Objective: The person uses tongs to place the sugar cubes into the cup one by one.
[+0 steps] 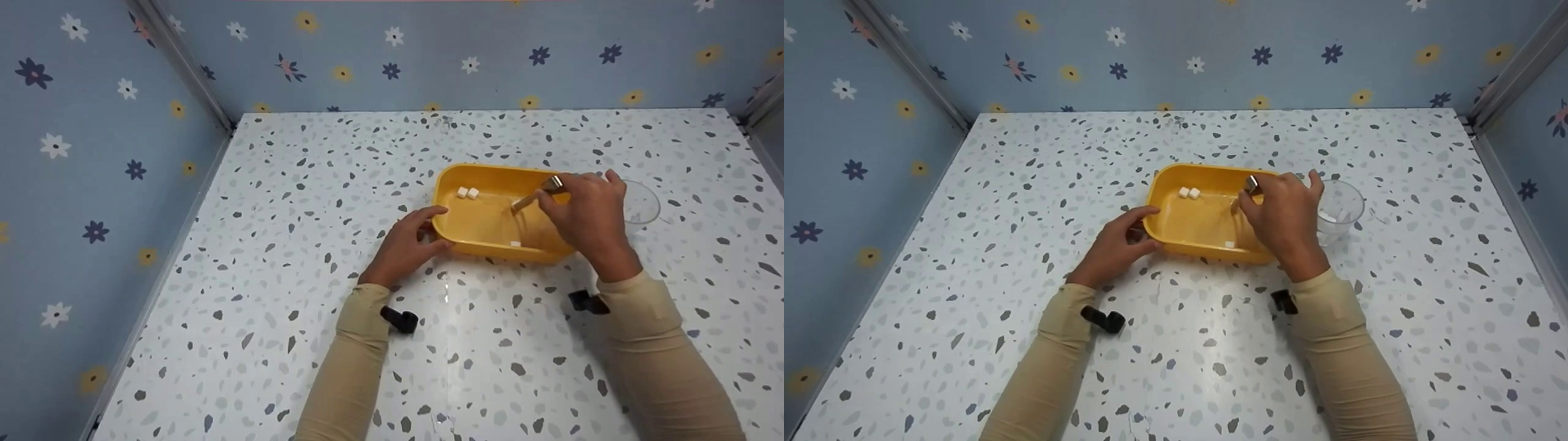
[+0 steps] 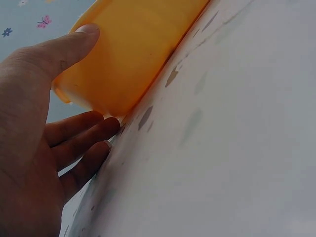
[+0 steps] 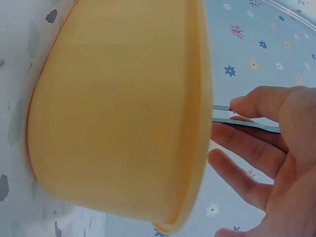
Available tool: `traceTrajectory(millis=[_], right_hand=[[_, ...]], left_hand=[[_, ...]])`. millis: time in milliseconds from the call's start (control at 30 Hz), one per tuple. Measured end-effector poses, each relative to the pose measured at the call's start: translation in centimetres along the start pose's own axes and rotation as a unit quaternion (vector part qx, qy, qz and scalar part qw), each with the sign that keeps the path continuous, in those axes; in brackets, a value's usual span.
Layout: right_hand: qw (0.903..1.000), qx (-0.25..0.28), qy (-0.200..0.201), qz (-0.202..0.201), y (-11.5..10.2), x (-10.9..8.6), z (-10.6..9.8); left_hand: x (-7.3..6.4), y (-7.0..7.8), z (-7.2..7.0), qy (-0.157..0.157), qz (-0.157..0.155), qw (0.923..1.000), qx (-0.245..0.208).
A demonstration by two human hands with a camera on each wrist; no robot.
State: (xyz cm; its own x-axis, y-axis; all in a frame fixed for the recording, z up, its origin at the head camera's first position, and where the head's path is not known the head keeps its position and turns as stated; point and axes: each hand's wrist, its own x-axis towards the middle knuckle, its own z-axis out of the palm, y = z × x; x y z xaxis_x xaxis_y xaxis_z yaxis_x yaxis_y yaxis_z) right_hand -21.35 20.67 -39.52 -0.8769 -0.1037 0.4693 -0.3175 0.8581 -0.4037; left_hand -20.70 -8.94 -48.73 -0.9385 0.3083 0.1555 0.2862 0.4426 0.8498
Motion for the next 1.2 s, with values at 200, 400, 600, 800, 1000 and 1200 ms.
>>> traceTrajectory(millis=[200,400,600,800,1000,1200], right_hand=[[0.9999,0.01,0.005,0.007,-0.3,0.0,-0.5],[0.9997,0.021,0.01,0.011,-0.5,0.0,-1.1],[0.9994,0.03,0.016,0.009,-0.5,0.0,-1.3],[0.9989,0.039,0.027,0.008,-0.5,-0.1,-1.6],[0.9982,0.046,0.037,0.006,-0.5,-0.1,-1.8],[0.9973,0.051,0.053,-0.002,-0.4,-0.1,-2.1]], left_hand=[[0.0,0.0,0.0,0.0,0.001,1.0,0.0],[0.0,0.0,0.0,-0.007,0.002,1.0,-0.004],[0.0,0.0,0.0,-0.009,0.005,0.9999,-0.004],[0.1,0.1,0.0,-0.009,0.006,0.9999,-0.004],[0.1,0.1,0.0,-0.009,0.007,0.9999,-0.002],[0.0,0.1,-0.1,-0.009,0.007,0.9999,-0.006]])
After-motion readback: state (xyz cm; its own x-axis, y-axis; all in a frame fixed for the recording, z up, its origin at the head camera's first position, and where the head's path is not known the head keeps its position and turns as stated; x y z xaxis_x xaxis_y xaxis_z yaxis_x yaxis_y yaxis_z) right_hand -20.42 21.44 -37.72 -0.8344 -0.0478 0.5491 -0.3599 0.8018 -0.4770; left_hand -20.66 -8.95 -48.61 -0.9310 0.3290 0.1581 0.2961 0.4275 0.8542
